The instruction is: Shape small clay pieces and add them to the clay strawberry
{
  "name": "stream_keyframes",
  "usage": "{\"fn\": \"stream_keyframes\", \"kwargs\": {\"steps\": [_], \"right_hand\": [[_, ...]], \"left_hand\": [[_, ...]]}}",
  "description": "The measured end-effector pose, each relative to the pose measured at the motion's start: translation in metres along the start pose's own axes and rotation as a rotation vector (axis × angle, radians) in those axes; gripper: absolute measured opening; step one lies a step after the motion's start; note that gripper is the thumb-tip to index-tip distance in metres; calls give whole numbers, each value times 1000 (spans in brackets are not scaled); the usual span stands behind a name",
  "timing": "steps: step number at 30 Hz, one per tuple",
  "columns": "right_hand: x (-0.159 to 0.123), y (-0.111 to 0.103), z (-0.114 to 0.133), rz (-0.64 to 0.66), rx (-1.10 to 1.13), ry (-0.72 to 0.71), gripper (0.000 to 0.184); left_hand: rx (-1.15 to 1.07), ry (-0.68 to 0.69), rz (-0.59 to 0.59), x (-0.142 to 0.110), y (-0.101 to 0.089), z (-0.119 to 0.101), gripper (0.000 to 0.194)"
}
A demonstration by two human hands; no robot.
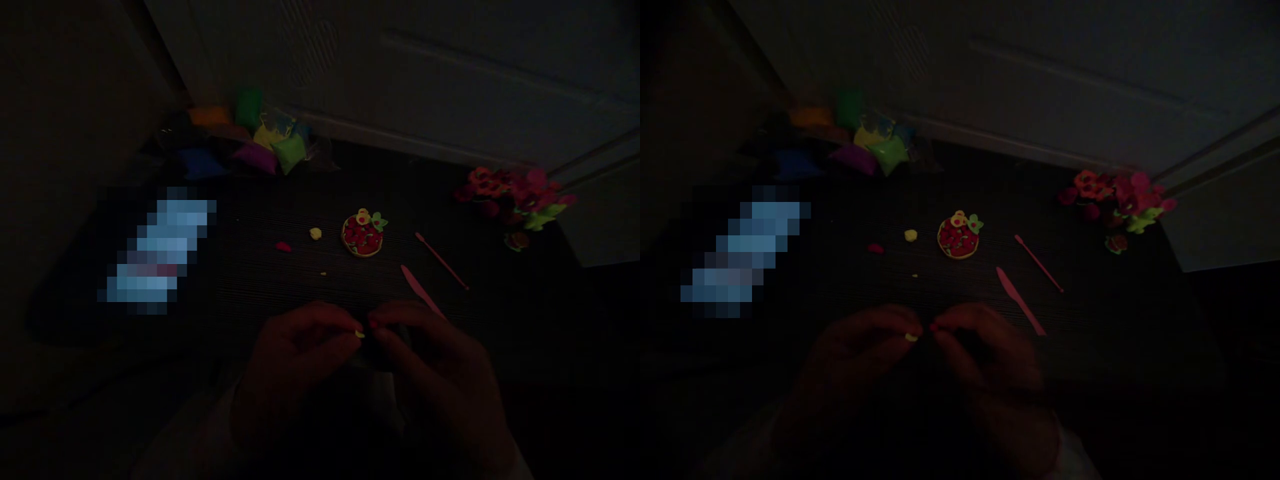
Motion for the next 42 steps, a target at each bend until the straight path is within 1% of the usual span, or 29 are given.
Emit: {"fn": "stream_keyframes", "kwargs": {"steps": [5, 12, 18, 23, 28, 31, 33, 37, 42], "right_hand": [[-9, -5, 11, 12, -38, -76, 11], [-14, -7, 18, 17, -109, -115, 14], [-15, -4, 15, 41, -27, -83, 14], [-15, -3, 15, 44, 60, -75, 10], [-14, -4, 13, 39, 125, -50, 10], [-14, -4, 11, 58, 174, -33, 9], [-15, -3, 11, 81, 197, -29, 9], [-14, 0, 12, 110, 201, -22, 10], [-14, 1, 13, 111, 186, -46, 10]], "left_hand": [[-42, 1, 19, -5, 6, -1, 14], [-65, 26, 52, -10, 11, -2, 15], [-125, -43, 52, -11, 11, 7, 14], [-183, -74, 70, -10, 13, 13, 14], [-184, -62, 99, -9, 15, 12, 15], [-141, -57, 99, -10, 16, 10, 15], [-105, -30, 92, -10, 15, 5, 15], [-68, -2, 99, -10, 17, 0, 15], [-58, -9, 75, -10, 16, 1, 12]]}}
Point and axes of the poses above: each hand's wrist, its own x-axis towards the middle knuckle, its own y-axis out of the palm, z = x × y, the point moved 10 cm from there along x, towards the middle knuckle, and after that the axes turned 9 degrees about -x, right-handed, at the moved point
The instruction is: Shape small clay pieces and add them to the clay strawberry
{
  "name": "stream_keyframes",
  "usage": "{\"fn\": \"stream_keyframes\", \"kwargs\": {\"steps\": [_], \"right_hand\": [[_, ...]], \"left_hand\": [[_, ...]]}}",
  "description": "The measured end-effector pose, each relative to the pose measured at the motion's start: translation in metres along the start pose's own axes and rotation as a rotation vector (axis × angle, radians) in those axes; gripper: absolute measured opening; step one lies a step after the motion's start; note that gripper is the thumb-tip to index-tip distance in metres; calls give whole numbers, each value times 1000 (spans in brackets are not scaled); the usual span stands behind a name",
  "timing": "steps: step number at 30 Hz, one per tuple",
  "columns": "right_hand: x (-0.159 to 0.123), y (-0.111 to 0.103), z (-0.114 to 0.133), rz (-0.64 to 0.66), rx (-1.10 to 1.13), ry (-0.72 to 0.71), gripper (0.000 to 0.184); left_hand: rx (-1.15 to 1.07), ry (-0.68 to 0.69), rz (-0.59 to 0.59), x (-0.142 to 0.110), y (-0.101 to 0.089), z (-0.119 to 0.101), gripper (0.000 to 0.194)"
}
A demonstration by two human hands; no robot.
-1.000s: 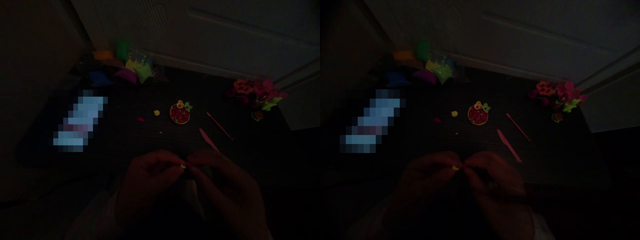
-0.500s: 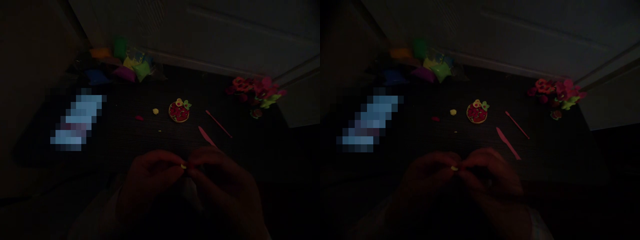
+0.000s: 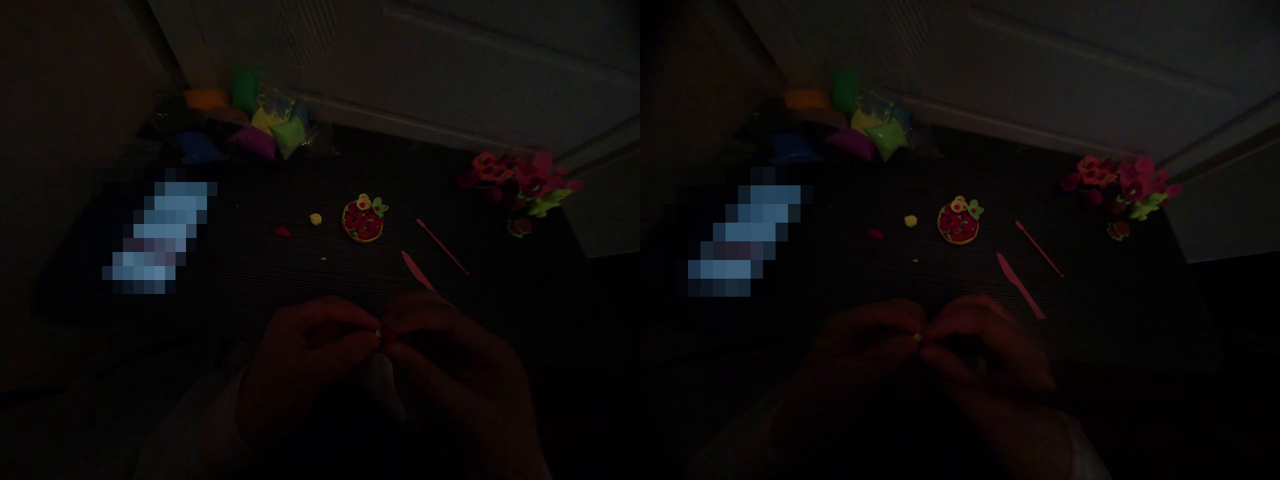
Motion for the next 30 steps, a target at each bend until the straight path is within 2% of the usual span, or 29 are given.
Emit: {"fn": "stream_keyframes", "kwargs": {"steps": [6, 12, 17, 25, 30], "right_hand": [[1, -2, 1, -46, -55, -23, 9], [2, 0, -4, -50, -47, -5, 11], [2, 1, -2, -47, -55, -45, 10], [3, 2, -4, -73, -29, -53, 10], [1, 1, -1, -47, -51, -64, 11]], "left_hand": [[-103, -103, -45, 0, -3, 17, 12], [-147, -91, -60, 1, -4, 16, 17], [-153, -96, -92, 2, -7, 17, 15], [-281, -109, -128, 2, -6, 28, 17], [-225, -108, -145, 1, -9, 31, 19]]}}
Point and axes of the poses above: each hand's wrist, its own x-axis towards the middle knuckle, its own y-axis out of the palm, z = x × y, the point moved 10 cm from there along x, towards the middle knuckle, and after that the axes turned 9 degrees about -x, right-handed, at the moved point
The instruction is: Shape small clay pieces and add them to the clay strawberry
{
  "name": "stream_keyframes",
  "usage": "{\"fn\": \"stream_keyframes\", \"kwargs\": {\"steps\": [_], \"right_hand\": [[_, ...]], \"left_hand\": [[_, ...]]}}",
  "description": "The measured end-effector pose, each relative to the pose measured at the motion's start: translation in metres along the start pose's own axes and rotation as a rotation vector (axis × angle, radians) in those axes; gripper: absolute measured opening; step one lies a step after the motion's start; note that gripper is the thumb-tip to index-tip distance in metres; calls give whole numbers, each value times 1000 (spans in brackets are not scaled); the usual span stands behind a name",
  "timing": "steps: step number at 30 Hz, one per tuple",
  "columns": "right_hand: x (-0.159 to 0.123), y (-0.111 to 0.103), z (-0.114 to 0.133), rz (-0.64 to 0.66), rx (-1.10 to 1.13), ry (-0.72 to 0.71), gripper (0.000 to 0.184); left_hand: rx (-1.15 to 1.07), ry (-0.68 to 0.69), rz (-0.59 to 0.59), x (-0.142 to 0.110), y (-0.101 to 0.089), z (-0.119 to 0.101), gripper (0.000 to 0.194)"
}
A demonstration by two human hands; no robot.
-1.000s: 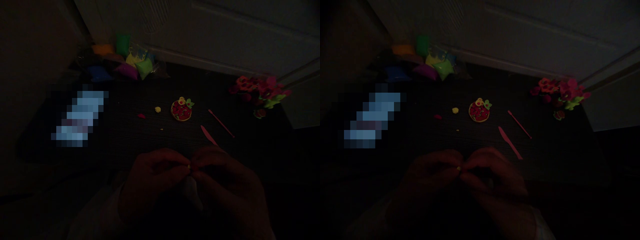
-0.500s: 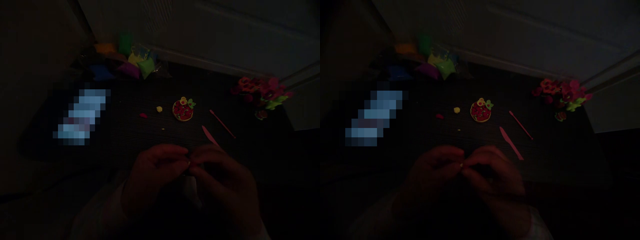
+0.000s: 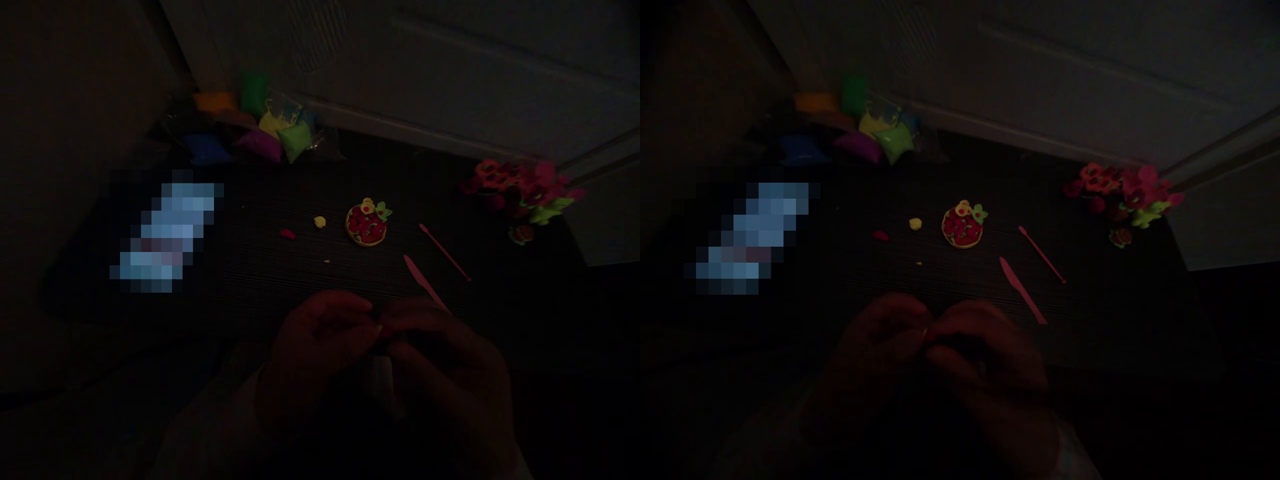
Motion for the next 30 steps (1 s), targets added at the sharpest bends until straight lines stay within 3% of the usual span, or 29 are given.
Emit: {"fn": "stream_keyframes", "kwargs": {"steps": [8, 14, 23, 27, 30], "right_hand": [[3, -5, 2, -74, -119, -4, 10], [3, -5, 5, -127, -254, -55, 11], [1, -1, 15, -200, -383, -173, 16], [6, -7, 3, -217, -369, -113, 12], [21, -14, -11, -209, -358, -75, 8]], "left_hand": [[102, 86, -48, -1, -2, -15, 13], [105, 139, -72, -6, -5, -18, 20], [-71, -26, -107, -11, -4, 0, 33], [-25, -13, -168, -9, -11, -4, 35], [113, 67, -217, -3, -22, -15, 26]]}}
Point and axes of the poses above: each hand's wrist, its own x-axis towards the middle knuckle, its own y-axis out of the palm, z = x × y, the point moved 10 cm from there along x, towards the middle knuckle, and after that the axes turned 9 degrees about -x, right-handed, at the moved point
